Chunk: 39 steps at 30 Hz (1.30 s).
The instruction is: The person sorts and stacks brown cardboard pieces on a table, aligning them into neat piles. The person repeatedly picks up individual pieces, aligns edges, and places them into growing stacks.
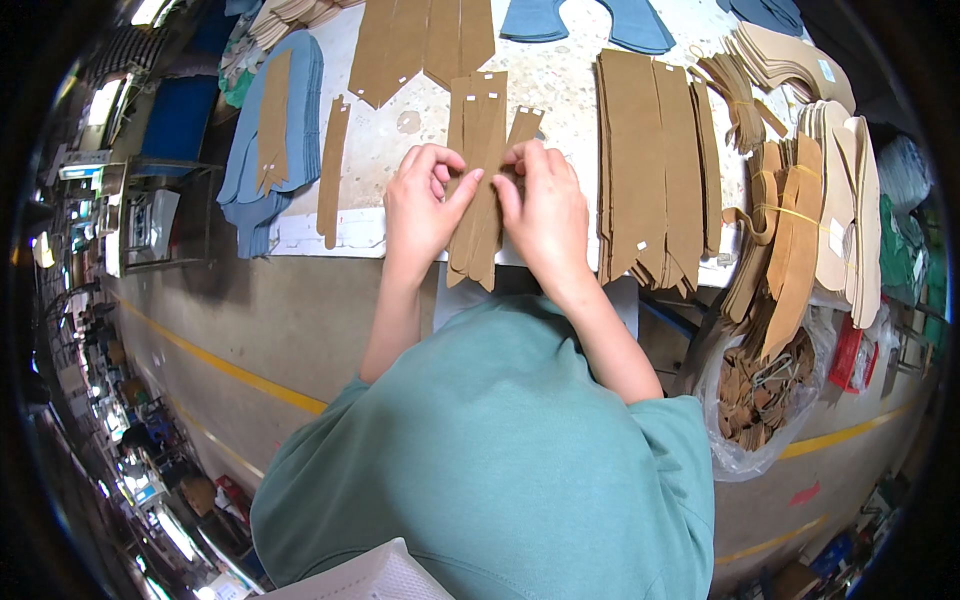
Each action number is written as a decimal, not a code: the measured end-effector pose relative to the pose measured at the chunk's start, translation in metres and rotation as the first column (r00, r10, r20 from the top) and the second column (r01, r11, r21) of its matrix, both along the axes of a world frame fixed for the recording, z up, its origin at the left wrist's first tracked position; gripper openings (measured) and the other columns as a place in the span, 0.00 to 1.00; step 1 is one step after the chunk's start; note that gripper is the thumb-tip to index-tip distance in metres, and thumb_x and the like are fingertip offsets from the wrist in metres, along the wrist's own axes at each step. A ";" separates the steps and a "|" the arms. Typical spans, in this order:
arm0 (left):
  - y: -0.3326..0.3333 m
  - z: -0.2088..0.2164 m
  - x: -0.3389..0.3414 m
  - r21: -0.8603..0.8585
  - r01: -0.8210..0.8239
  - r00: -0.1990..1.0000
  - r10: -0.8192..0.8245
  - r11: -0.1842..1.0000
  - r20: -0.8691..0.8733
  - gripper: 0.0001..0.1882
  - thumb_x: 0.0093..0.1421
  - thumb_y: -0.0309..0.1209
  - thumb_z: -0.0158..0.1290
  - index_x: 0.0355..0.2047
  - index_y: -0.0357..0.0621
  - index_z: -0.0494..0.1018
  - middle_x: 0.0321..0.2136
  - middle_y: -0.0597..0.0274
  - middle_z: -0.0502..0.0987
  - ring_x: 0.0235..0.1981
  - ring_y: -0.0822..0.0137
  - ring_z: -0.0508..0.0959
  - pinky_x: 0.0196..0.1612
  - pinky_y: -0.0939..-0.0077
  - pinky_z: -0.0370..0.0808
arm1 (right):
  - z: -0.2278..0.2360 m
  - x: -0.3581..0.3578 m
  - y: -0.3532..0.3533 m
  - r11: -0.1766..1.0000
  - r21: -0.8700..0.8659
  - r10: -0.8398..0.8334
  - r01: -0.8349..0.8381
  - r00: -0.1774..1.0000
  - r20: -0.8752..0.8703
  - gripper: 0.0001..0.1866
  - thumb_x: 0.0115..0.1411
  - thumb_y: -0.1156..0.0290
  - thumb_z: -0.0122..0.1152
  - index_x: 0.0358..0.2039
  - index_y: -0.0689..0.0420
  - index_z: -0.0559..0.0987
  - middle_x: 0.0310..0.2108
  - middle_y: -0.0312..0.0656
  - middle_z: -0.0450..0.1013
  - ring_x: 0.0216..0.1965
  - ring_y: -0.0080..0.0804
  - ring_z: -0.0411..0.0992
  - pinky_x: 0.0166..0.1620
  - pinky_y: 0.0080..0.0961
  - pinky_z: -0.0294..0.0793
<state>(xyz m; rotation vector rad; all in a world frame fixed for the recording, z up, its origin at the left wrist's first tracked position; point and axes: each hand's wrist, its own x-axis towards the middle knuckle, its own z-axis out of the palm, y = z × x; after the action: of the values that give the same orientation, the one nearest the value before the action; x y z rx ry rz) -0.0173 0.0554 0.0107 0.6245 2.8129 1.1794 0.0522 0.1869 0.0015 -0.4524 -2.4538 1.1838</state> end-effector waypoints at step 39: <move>-0.168 0.106 -0.155 0.306 -0.043 0.992 0.006 0.951 0.124 0.18 0.61 0.32 0.60 0.52 0.46 0.74 0.34 0.68 0.80 0.34 0.80 0.77 0.36 0.80 0.76 | -0.008 0.017 0.014 0.988 0.047 0.152 -0.149 0.985 -0.086 0.06 0.62 0.73 0.61 0.37 0.60 0.82 0.27 0.39 0.70 0.25 0.26 0.72 0.28 0.22 0.71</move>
<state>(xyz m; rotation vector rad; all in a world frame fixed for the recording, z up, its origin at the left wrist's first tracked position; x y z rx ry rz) -0.1722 -0.1123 0.1163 0.5097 2.5640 1.6205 0.0693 0.2013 -0.0069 -0.2005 -2.4648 1.1838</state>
